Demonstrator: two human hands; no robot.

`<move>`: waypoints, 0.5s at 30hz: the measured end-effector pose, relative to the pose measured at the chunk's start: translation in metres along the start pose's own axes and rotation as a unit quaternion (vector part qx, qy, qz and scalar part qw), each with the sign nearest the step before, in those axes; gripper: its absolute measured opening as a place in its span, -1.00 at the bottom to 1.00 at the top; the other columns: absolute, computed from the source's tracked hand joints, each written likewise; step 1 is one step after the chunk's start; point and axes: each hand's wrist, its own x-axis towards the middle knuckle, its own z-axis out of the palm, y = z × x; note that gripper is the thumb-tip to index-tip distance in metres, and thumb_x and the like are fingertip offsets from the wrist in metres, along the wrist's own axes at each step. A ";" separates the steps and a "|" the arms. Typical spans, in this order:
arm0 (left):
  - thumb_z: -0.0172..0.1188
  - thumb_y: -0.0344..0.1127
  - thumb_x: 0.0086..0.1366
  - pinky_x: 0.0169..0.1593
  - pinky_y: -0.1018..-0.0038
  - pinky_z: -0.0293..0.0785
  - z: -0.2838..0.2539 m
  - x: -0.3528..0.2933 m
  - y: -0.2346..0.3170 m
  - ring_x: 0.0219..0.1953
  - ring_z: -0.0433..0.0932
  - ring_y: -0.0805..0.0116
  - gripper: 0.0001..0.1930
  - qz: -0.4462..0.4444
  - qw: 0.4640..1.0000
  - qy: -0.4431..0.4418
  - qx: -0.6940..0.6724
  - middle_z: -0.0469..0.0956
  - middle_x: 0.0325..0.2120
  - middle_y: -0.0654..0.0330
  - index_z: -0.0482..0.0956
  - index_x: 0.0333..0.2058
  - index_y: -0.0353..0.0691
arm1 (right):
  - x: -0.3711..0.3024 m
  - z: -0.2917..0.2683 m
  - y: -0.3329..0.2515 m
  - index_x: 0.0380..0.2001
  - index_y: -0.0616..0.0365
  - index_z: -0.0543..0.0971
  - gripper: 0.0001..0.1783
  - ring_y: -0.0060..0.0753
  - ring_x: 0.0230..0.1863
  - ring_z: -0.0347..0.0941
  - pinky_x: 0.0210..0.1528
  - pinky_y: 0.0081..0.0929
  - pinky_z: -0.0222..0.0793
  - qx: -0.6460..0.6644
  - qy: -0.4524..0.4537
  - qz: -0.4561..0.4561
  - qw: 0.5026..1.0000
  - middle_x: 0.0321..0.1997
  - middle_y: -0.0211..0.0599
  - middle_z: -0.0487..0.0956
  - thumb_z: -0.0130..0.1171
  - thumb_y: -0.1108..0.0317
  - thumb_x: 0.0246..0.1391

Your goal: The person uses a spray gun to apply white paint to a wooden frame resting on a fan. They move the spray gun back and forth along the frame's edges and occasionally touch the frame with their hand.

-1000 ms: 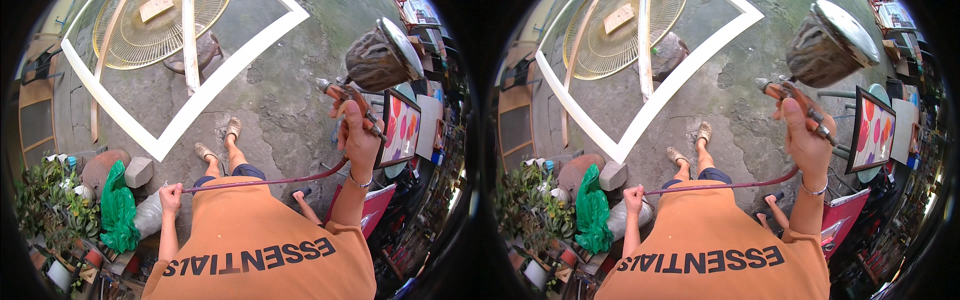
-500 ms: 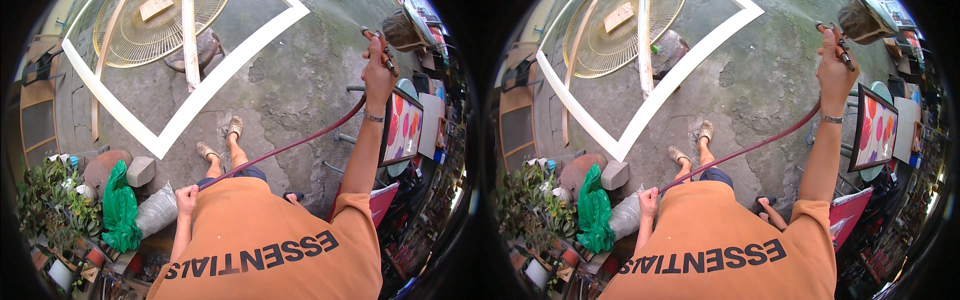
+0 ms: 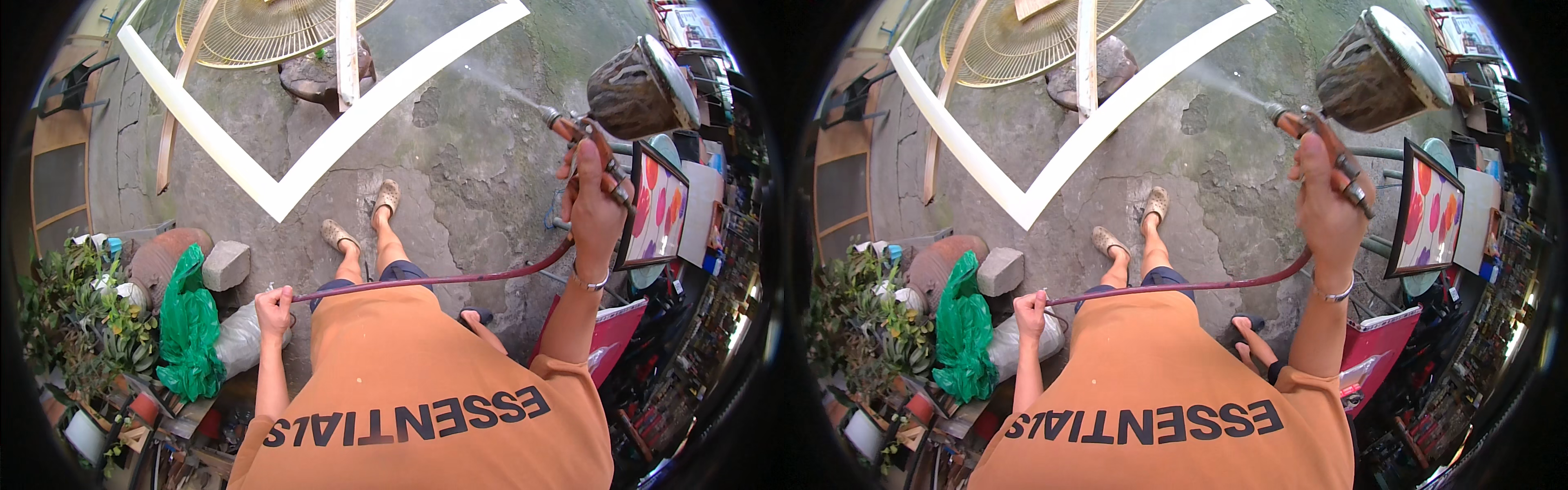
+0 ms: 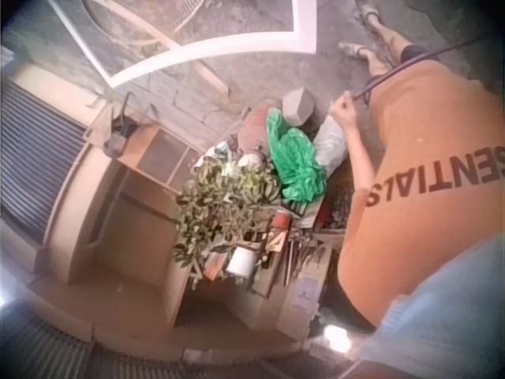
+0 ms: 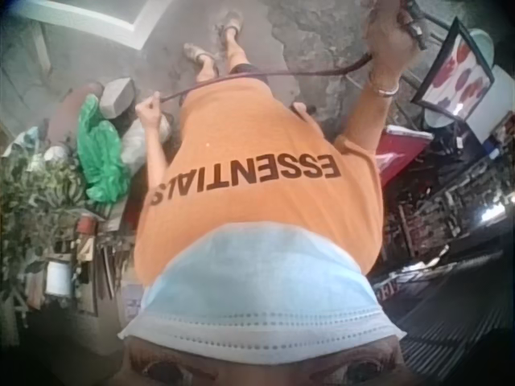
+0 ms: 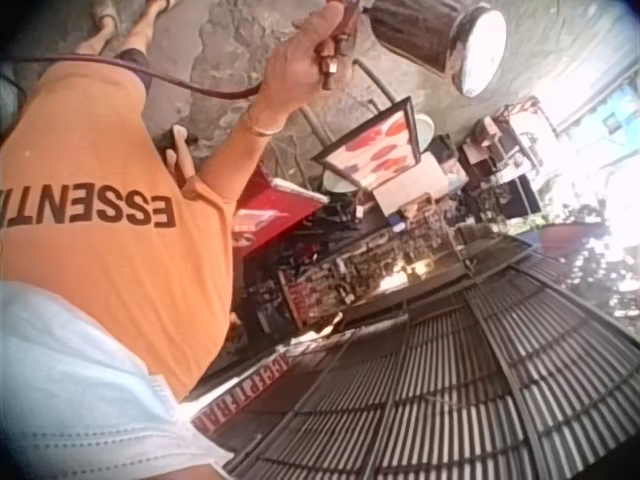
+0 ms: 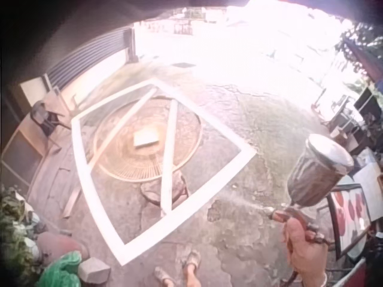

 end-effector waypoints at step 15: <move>0.18 -0.17 0.32 -0.58 0.31 0.12 -0.027 -0.015 -0.023 -0.75 0.22 0.20 -0.52 0.025 0.999 -0.007 0.025 0.22 -0.81 0.03 0.39 -0.69 -0.39 | -0.060 0.023 -0.022 -0.15 0.26 0.67 -0.72 -0.81 -0.52 0.30 -0.48 -0.76 0.18 0.022 -0.102 -0.009 0.994 -0.50 -0.48 0.60 0.21 0.26 0.23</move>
